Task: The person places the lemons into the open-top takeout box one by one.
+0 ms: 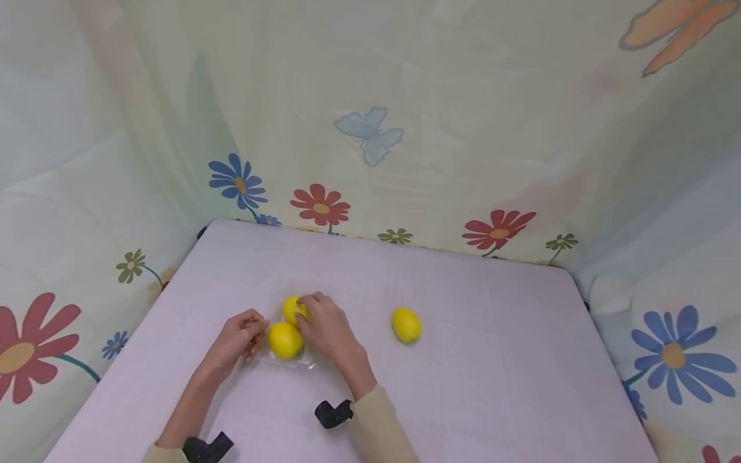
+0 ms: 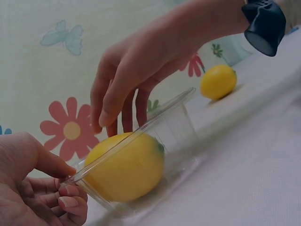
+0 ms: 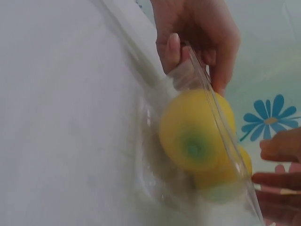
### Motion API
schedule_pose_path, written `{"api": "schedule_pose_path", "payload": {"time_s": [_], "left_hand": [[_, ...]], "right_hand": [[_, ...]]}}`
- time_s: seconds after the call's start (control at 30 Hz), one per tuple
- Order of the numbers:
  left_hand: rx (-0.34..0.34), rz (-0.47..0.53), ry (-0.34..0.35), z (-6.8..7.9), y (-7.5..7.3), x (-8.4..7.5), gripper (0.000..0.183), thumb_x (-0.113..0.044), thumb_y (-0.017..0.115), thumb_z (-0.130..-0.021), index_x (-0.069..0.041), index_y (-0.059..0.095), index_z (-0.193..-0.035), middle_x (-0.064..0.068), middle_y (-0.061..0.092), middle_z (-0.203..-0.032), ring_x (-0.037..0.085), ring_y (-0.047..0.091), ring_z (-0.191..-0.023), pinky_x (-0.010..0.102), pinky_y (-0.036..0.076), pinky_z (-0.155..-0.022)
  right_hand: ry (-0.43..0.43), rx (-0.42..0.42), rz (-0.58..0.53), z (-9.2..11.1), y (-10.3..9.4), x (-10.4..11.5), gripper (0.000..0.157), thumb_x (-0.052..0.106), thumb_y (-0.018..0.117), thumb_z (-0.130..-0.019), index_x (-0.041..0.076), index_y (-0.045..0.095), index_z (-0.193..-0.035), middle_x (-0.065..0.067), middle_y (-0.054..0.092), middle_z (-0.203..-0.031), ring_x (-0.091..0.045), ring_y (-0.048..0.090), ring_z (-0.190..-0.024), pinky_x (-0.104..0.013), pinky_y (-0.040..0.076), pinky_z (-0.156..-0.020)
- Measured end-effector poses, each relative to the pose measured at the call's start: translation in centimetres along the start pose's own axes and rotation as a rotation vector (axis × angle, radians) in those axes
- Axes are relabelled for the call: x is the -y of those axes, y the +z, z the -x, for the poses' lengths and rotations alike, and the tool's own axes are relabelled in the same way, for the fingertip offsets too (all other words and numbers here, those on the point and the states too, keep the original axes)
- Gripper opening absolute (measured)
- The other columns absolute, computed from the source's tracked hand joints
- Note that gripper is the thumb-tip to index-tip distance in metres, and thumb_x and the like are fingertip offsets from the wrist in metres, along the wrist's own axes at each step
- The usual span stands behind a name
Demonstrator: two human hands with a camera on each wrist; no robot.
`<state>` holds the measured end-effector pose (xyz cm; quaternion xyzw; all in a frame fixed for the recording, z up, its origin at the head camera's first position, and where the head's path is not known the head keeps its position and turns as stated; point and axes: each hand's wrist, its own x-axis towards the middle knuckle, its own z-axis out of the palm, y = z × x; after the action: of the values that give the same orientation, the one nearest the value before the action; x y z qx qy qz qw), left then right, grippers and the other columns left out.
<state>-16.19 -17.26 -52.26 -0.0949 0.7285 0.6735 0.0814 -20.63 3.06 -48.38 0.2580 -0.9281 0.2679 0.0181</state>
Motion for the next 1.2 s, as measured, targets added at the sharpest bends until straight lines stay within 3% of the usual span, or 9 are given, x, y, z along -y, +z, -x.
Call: {"api": "schedule_pose_path", "payload": {"time_s": [0.23,0.37,0.53,0.77,1.0,1.1,1.2], "left_hand": [[0.003,-0.001,-0.011,0.0,0.0,-0.1,0.02,-0.019,0.057,-0.097,0.001,0.052,-0.097,0.005,0.047,-0.064,0.016,0.041,-0.049,0.022,0.038,-0.042],[0.01,-0.005,-0.009,0.2,0.1,-0.6,0.018,-0.015,0.055,-0.097,0.002,0.052,-0.097,0.005,0.047,-0.063,0.016,0.041,-0.049,0.022,0.038,-0.042],[0.032,-0.016,0.007,1.5,0.3,-2.3,0.018,-0.013,0.054,-0.098,0.005,0.05,-0.096,0.007,0.047,-0.064,0.016,0.042,-0.05,0.024,0.04,-0.043],[0.004,-0.013,0.002,0.0,0.0,0.0,0.021,-0.02,0.057,-0.097,0.0,0.052,-0.097,0.004,0.047,-0.063,0.015,0.042,-0.049,0.024,0.039,-0.042],[0.012,-0.026,-0.011,-0.2,0.0,0.3,0.02,-0.019,0.055,-0.098,0.001,0.051,-0.097,0.005,0.047,-0.065,0.015,0.042,-0.05,0.023,0.039,-0.042],[0.01,-0.033,-0.005,-0.2,0.0,0.3,0.019,-0.017,0.054,-0.098,0.002,0.051,-0.097,0.005,0.046,-0.065,0.015,0.041,-0.05,0.023,0.039,-0.042],[0.004,-0.021,-0.008,-0.3,0.0,0.3,0.019,-0.018,0.055,-0.098,0.001,0.051,-0.097,0.005,0.046,-0.065,0.015,0.041,-0.05,0.023,0.039,-0.041]], "right_hand": [[-0.16,-0.104,-0.022,2.2,-1.1,-1.3,0.02,0.023,0.064,-0.094,0.017,0.068,-0.112,0.002,0.067,-0.113,-0.013,0.062,-0.107,-0.029,0.054,-0.089],[-0.205,-0.182,-0.009,3.8,-2.0,-1.8,0.019,0.019,0.066,-0.092,0.018,0.069,-0.11,0.005,0.067,-0.111,-0.011,0.062,-0.105,-0.027,0.055,-0.087],[-0.181,-0.225,0.047,5.7,-3.1,-2.7,0.022,0.018,0.069,-0.089,0.022,0.069,-0.11,0.008,0.067,-0.111,-0.009,0.062,-0.103,-0.022,0.055,-0.084],[-0.165,-0.28,0.093,7.2,-4.5,-5.5,0.024,0.014,0.072,-0.087,0.018,0.069,-0.11,0.003,0.067,-0.111,-0.015,0.062,-0.106,-0.028,0.055,-0.087],[-0.201,-0.429,0.16,7.6,-5.4,-9.1,0.031,0.006,0.077,-0.079,0.009,0.069,-0.109,-0.009,0.066,-0.114,-0.027,0.06,-0.107,-0.04,0.054,-0.085],[-0.169,-0.453,0.184,7.5,-5.6,-10.3,0.037,0.008,0.08,-0.076,0.008,0.068,-0.111,-0.016,0.064,-0.117,-0.035,0.059,-0.107,-0.049,0.05,-0.086],[-0.081,-0.453,0.228,7.4,-5.6,-11.2,0.043,0.013,0.082,-0.075,0.007,0.066,-0.114,-0.019,0.063,-0.12,-0.04,0.058,-0.108,-0.054,0.048,-0.085]]}}
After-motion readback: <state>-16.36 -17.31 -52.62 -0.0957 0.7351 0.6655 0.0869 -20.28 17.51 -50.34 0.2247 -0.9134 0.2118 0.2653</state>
